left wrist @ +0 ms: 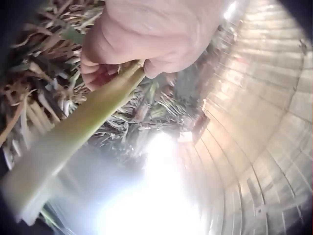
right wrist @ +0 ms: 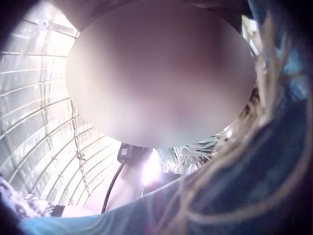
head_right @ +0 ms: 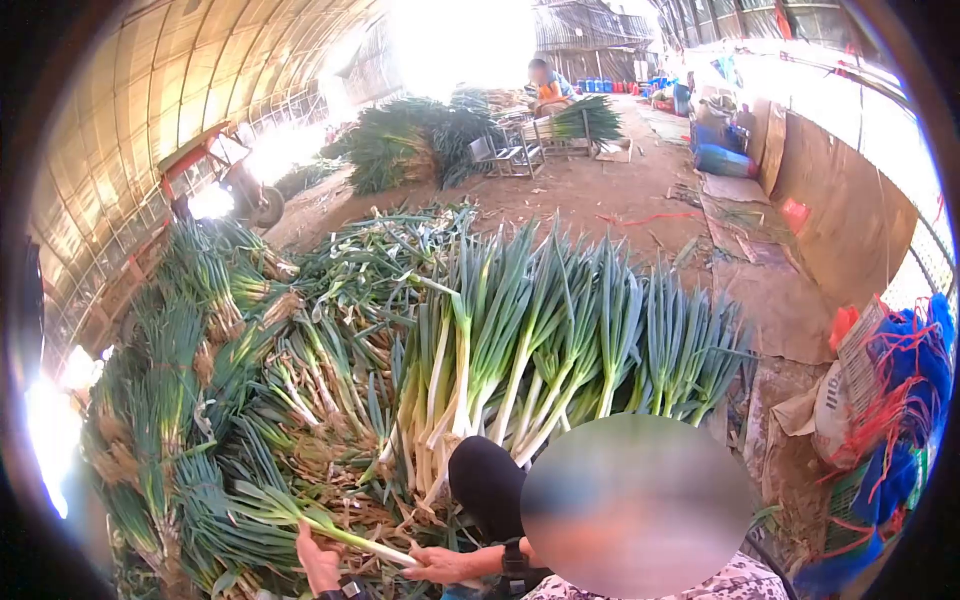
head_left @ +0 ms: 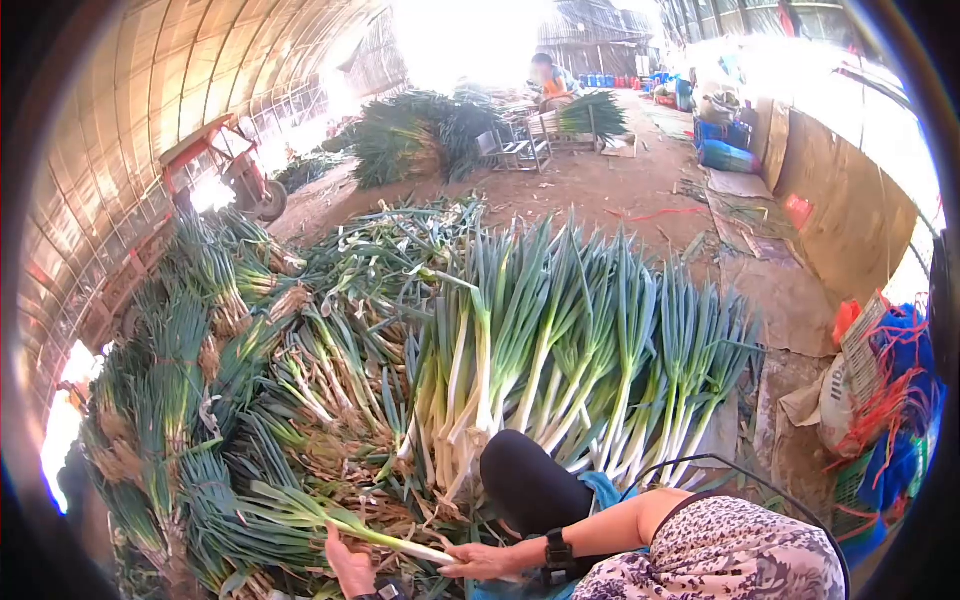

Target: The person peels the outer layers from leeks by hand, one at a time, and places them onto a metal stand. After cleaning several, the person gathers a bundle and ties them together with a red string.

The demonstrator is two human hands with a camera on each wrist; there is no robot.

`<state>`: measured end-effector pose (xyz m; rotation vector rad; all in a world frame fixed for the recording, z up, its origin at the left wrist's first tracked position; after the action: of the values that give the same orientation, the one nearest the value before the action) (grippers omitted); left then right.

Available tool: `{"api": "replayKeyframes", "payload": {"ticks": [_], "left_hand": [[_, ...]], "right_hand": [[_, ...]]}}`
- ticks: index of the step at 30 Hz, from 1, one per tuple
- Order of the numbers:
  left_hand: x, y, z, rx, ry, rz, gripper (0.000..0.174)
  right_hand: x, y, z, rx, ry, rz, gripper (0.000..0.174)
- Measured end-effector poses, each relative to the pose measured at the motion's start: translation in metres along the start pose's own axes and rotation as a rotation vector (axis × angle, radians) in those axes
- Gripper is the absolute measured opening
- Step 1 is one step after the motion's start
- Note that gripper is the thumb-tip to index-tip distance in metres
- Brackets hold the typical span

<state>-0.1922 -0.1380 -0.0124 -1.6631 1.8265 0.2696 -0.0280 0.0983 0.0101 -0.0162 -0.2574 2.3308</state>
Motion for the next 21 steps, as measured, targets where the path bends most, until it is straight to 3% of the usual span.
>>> {"api": "replayKeyframes", "payload": {"ticks": [2,3,5,6,7,8,9,10,12,14,16,17,18,20,21], "left_hand": [[-0.004,0.005,-0.017,-0.16,-0.018,-0.034,0.02],[-0.023,-0.006,-0.027,-0.222,0.082,-0.098,0.021],[-0.055,-0.026,-0.034,-0.288,0.183,-0.168,0.021],[-0.064,-0.028,-0.035,-0.33,0.369,-0.23,0.023],[-0.074,-0.03,-0.033,-0.371,0.553,-0.291,0.024],[-0.083,-0.029,-0.025,-0.377,0.55,-0.29,0.024],[-0.097,-0.029,-0.015,-0.388,0.626,-0.183,0.022],[-0.11,-0.03,-0.005,-0.395,0.706,-0.077,0.02],[-0.135,-0.034,0.02,-0.36,0.766,-0.072,0.019],[-0.151,-0.034,0.032,-0.319,0.816,-0.07,0.018],[-0.161,-0.046,0.028,-0.217,1.265,-0.245,0.037],[-0.165,-0.05,0.032,-0.21,0.989,-0.301,0.038],[-0.156,-0.041,0.037,-0.192,0.988,-0.31,0.038],[-0.129,-0.021,0.053,-0.032,0.576,-0.163,0.024],[-0.151,-0.026,0.048,-0.079,0.412,-0.135,0.028]], "right_hand": [[0.004,0.016,-0.011,-0.055,0.155,0.116,0.057],[0.01,0.037,-0.033,-0.063,-0.146,0.247,0.06],[0.033,0.046,-0.013,0.006,-0.619,0.255,0.064],[0.052,0.029,0.046,0.091,-0.964,0.225,0.067],[0.074,0.029,0.069,0.029,-0.672,0.017,0.065],[0.093,0.057,0.061,-0.004,-0.587,-0.099,0.067],[0.11,0.08,0.062,0.152,-0.421,-0.186,0.07],[0.123,0.083,0.082,0.189,-0.295,-0.1,0.067],[0.146,0.125,0.063,0.29,-0.045,-0.133,0.059],[0.158,0.119,0.056,0.247,0.029,-0.128,0.051],[0.167,0.113,0.057,0.194,0.105,-0.119,0.043],[0.168,0.108,0.057,0.163,0.127,-0.125,0.04],[0.167,0.105,0.052,0.131,0.152,-0.132,0.038],[0.171,0.104,0.052,0.153,0.199,-0.192,0.037],[0.171,0.094,0.067,0.195,0.273,-0.216,0.036]]}}
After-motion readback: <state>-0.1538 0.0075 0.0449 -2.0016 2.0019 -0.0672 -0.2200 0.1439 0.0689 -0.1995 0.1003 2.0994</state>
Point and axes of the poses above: each hand's wrist, its own y-axis towards the middle knuckle, its own x-axis out of the back of the hand, z = x × y, the point moved 4 cm from there along y, towards the middle knuckle, and after that the axes turned 15 degrees about z, right-handed, at the moved point
